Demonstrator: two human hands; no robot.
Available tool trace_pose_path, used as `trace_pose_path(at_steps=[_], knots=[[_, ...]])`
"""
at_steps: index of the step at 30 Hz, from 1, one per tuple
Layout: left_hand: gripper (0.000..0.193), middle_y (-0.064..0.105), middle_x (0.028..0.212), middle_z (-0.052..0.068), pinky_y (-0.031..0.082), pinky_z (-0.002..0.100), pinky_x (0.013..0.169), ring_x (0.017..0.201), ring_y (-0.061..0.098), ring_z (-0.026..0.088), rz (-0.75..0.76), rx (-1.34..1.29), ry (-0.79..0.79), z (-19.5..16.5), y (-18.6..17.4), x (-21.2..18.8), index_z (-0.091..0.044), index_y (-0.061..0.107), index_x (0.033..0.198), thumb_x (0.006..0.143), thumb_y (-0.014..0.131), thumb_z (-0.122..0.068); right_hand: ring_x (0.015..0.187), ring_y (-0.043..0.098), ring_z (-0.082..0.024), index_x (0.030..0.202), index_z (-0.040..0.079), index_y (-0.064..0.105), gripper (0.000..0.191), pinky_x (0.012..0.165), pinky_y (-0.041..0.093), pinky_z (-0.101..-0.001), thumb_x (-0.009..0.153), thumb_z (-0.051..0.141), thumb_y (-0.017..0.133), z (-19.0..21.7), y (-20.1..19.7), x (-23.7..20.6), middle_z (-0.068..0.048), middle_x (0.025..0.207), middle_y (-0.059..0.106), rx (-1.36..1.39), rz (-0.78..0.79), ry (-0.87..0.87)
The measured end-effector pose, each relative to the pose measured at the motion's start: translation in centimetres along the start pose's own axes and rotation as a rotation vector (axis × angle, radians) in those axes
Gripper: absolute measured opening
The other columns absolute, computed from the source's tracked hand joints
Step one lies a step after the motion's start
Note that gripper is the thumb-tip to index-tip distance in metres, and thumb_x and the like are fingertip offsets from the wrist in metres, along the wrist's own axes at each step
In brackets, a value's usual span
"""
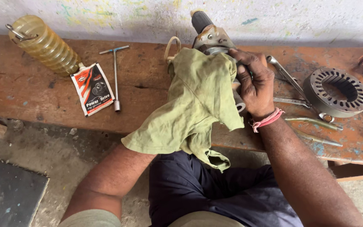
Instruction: The person uses a screwdriver to loosen and remove screws from a motor housing on a wooden workbench. They then apply liquid from a small bottle and wipe the motor with a cloth, repeating the process of loosening screws and wiping.
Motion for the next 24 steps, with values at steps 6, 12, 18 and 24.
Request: trace_pose_path(at_steps=[6, 12, 18, 24], knots=[[0.047, 0.066, 0.131, 0.014, 0.059, 0.045, 0.108, 0.122, 0.067, 0.029, -0.004, -0.001, -0.018, -0.1, -1.2, -2.0, -0.002, 0.050, 0.140, 0.101, 0.071, -0.017, 0.118, 0.063, -0.023, 0.135, 0.003, 0.067, 0.025, 0.106, 0.050, -0.0329, 0.112, 0.002, 0.057, 0.2, 0.1, -0.1, -0.015, 0.128, 0.069, -0.058, -0.010, 0.004], [0.048, 0.065, 0.131, 0.014, 0.059, 0.045, 0.109, 0.122, 0.067, 0.029, 0.001, 0.007, 0.024, -1.1, -0.2, 0.0, -0.002, 0.049, 0.140, 0.101, 0.071, -0.018, 0.116, 0.064, -0.024, 0.134, 0.002, 0.068, 0.026, 0.104, 0.051, -0.0335, 0.111, -0.001, 0.057, 0.1, 0.0, -0.1, -0.015, 0.127, 0.070, -0.049, -0.023, -0.025], [0.049, 0.065, 0.132, 0.014, 0.059, 0.044, 0.109, 0.123, 0.067, 0.029, 0.025, 0.039, 0.045, -2.6, 0.5, 3.6, -0.002, 0.048, 0.140, 0.100, 0.071, -0.018, 0.108, 0.066, -0.023, 0.129, 0.002, 0.068, 0.021, 0.099, 0.053, -0.0325, 0.111, -0.002, 0.058, -0.3, -0.2, -0.4, -0.014, 0.118, 0.068, -0.056, -0.022, 0.000], [0.050, 0.064, 0.133, 0.015, 0.060, 0.044, 0.109, 0.123, 0.067, 0.029, 0.021, 0.024, 0.005, -1.2, 0.1, 2.6, -0.002, 0.047, 0.141, 0.100, 0.071, -0.019, 0.109, 0.067, -0.024, 0.133, 0.002, 0.068, 0.026, 0.099, 0.053, -0.0330, 0.108, -0.002, 0.059, 0.3, -0.2, 0.0, -0.015, 0.119, 0.069, -0.098, -0.035, -0.027]])
Point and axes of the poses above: each hand's wrist, its own x-axis towards the middle knuckle, its own y-axis out of the palm, z = x × y, the point moved 6 cm from there along x, towards the middle knuckle
